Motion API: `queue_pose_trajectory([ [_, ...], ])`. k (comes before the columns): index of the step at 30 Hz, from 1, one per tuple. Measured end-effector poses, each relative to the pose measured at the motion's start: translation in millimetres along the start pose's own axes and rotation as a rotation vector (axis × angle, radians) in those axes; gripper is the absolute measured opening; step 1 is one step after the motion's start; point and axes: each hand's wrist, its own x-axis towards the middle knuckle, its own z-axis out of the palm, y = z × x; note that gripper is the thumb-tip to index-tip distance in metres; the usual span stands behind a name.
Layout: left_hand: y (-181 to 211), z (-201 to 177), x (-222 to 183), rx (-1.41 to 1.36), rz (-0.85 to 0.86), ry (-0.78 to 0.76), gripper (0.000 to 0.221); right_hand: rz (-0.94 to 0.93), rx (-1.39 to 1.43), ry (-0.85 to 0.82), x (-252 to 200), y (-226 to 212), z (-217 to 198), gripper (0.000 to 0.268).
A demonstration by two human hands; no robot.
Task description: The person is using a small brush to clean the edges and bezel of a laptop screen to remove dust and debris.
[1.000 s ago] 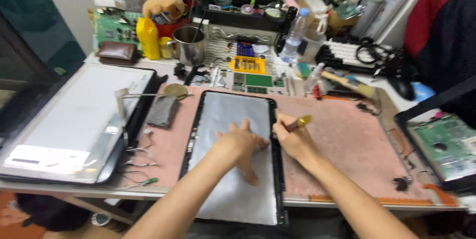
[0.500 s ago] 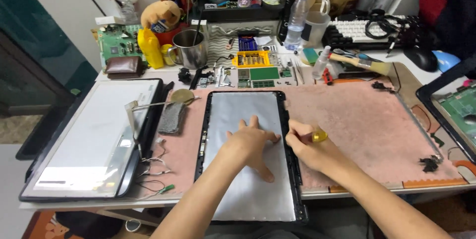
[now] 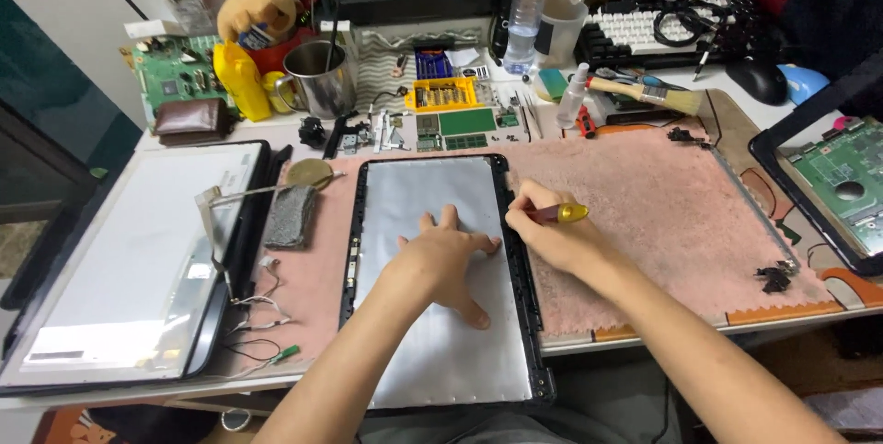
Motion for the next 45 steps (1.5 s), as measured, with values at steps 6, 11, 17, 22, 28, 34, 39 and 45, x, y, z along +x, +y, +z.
queue_pose_trajectory([
  [6, 1.3, -0.2, -2.0, -0.006, 0.006, 0.014, 0.113, 0.113, -0.067, -0.097, 17.5, -4.0, -16.9, 0.044],
  [11, 4.6, -4.3, -5.0, -0.017, -0.003, 0.003, 0.112, 0.093, -0.081, -0.07, 31.6, -26.8, -32.4, 0.038],
  [17, 5.7, -5.8, -4.7, -0.032, -0.012, -0.003, 0.113, 0.029, -0.114, -0.214, 63.3, -18.4, -20.4, 0.035],
  [22, 5.8, -3.1, -4.2, -0.039, -0.015, -0.013, 0.116, -0.035, -0.083, -0.354, 78.4, -17.9, -20.8, 0.022],
  [28, 3.9, 2.1, 2.7, 0.004, -0.018, -0.04, 0.133, -0.25, -0.418, -0.596, 82.1, -44.5, -31.8, 0.008],
  [34, 11.6, -8.5, -3.0, 0.059, -0.052, -0.092, 0.136, -0.41, -0.521, -0.666, 91.7, -40.5, -23.8, 0.005],
  [39, 6.9, 20.2, 29.1, 0.021, -0.129, -0.115, 0.142, -0.357, -0.516, -0.664, 94.8, -32.6, -22.2, 0.011],
  [45, 19.3, 5.6, 16.2, 0.115, -0.138, -0.107, 0.127, -0.273, -0.429, -0.55, 92.6, -11.1, -11.2, 0.013],
])
